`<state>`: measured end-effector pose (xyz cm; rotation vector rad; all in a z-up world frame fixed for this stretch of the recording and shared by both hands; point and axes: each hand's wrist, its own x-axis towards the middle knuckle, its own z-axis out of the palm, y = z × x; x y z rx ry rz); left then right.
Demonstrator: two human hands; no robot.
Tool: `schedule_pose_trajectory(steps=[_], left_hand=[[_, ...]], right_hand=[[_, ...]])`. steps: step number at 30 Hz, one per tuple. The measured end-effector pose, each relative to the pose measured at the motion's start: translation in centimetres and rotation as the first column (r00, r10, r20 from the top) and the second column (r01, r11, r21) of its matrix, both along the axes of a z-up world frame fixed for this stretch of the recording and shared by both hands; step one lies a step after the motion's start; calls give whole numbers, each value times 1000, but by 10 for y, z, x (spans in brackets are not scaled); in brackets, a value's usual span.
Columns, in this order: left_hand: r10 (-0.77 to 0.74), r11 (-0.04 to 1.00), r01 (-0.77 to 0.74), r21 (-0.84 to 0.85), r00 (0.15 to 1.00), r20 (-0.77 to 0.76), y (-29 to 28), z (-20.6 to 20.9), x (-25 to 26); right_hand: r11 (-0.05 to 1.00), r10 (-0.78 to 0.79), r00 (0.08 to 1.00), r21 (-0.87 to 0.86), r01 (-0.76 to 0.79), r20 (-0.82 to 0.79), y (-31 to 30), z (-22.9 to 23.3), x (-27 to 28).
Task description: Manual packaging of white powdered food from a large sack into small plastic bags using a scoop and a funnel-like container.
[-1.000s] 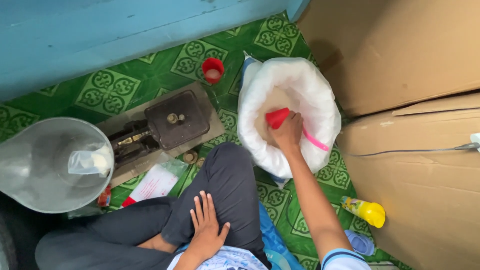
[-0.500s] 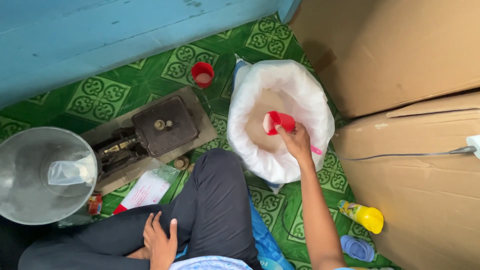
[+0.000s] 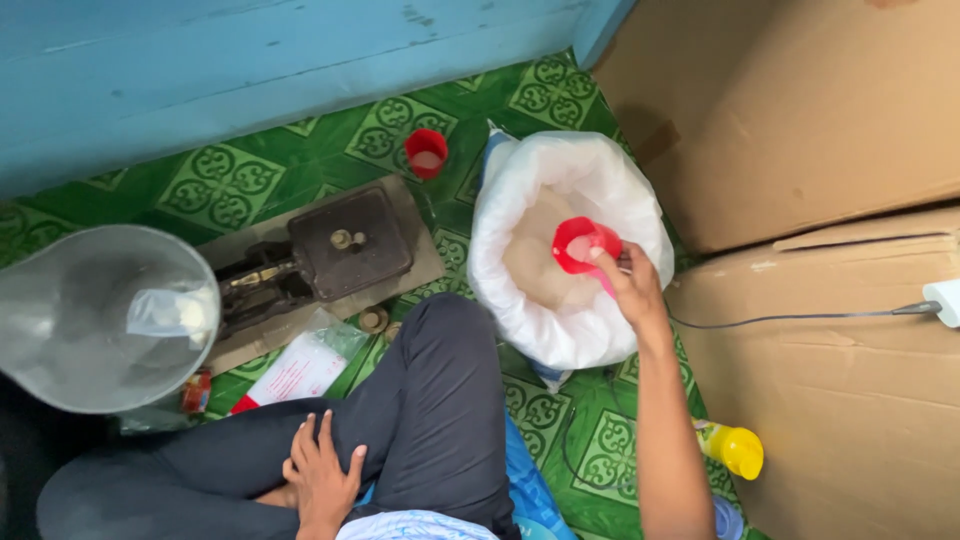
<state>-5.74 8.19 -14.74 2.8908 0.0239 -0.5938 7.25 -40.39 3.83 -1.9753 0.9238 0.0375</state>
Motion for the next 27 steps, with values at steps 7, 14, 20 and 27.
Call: schedule_pose_trajectory(steps=[7, 14, 20, 27], left_hand=[[11, 998, -3, -58, 991, 133, 14, -27, 0], [-17, 991, 63, -120, 934, 356, 22, -38, -2], [5, 983, 76, -165, 896, 443, 25, -37, -3], [61, 966, 48, -253, 912, 406, 27, -38, -4]], right_hand=[[980, 151, 988, -139, -145, 33, 44, 75, 14], [937, 320, 944, -172, -303, 83, 133, 130, 41], [899, 429, 900, -143, -415, 84, 237, 154, 63], [774, 612, 786, -269, -573, 88, 334, 145, 83]])
